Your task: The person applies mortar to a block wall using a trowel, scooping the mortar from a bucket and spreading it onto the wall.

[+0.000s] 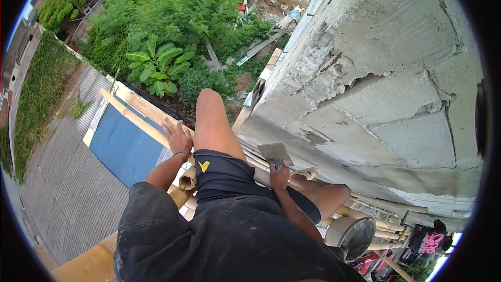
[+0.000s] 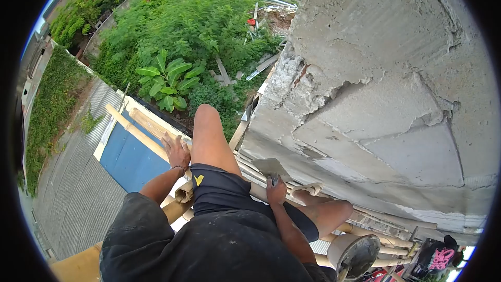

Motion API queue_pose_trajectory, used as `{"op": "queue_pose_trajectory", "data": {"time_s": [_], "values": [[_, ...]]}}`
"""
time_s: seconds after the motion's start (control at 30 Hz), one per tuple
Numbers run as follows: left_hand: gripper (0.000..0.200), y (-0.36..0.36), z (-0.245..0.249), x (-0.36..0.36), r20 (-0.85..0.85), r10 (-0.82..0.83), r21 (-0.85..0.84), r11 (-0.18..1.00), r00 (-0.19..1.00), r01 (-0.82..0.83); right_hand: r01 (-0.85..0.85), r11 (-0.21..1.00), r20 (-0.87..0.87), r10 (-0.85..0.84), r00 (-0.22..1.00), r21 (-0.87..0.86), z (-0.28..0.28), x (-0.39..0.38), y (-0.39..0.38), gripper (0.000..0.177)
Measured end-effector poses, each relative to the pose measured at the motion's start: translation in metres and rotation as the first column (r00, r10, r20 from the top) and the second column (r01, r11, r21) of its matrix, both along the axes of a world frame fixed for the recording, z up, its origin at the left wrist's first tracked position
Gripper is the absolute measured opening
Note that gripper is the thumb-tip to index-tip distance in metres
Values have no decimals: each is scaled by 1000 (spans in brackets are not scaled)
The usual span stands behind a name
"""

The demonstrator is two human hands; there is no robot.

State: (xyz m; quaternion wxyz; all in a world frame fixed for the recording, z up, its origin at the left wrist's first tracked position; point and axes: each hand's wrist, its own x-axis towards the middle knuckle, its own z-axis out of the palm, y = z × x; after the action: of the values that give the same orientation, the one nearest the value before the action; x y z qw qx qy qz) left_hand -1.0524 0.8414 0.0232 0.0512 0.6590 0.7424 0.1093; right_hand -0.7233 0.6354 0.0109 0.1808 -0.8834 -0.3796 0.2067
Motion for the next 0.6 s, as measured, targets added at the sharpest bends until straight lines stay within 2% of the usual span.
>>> {"op": "queue_pose_trajectory", "data": {"time_s": [0.07,0.13,0.17,0.2,0.27,0.3,0.33,0.37,0.4,0.43,0.47,0.5,0.53,0.57,0.6], "values": [[45,0,2,0,33,13,-6,1000,999,-13,-5,1000,-7,5,1000,-9,-1,3,0,44],[47,0,-5,-2,65,27,-6,1000,998,-26,-51,994,-48,56,997,97,0,8,-2,42],[50,6,-15,-1,39,83,-12,997,996,-82,-72,981,-40,81,996,182,3,9,-4,41],[50,16,-26,4,15,177,18,984,984,-178,-56,979,-33,63,997,195,6,13,-2,41],[48,47,-23,29,145,415,9,907,898,-420,-103,966,-100,130,986,238,10,19,-3,42],[48,63,-20,37,208,422,86,891,882,-446,-50,969,-102,77,992,243,12,19,-5,42],[46,81,-13,50,271,393,148,885,879,-441,-74,971,-117,103,988,226,23,21,-5,44],[45,95,-4,60,315,255,243,910,914,-337,-83,974,-133,112,985,211,35,23,-7,46],[44,106,7,73,351,98,335,916,931,-222,21,977,-138,9,990,210,45,21,-12,46],[43,110,33,90,446,-44,366,921,894,-137,-1,970,-119,31,992,242,54,19,-16,43],[43,109,60,104,532,-172,391,918,829,-61,-28,963,-99,57,993,269,64,16,-22,41],[44,103,75,121,573,-310,440,897,759,33,60,961,-113,-31,993,269,74,13,-27,41],[39,84,99,143,710,-327,385,922,624,44,54,914,-97,-16,995,403,84,9,-29,39],[35,69,100,153,736,-403,379,911,544,161,29,848,-70,10,997,529,96,6,-29,37],[34,54,99,156,761,-458,375,888,460,265,69,843,-89,-25,996,534,123,5,-29,37]]}}
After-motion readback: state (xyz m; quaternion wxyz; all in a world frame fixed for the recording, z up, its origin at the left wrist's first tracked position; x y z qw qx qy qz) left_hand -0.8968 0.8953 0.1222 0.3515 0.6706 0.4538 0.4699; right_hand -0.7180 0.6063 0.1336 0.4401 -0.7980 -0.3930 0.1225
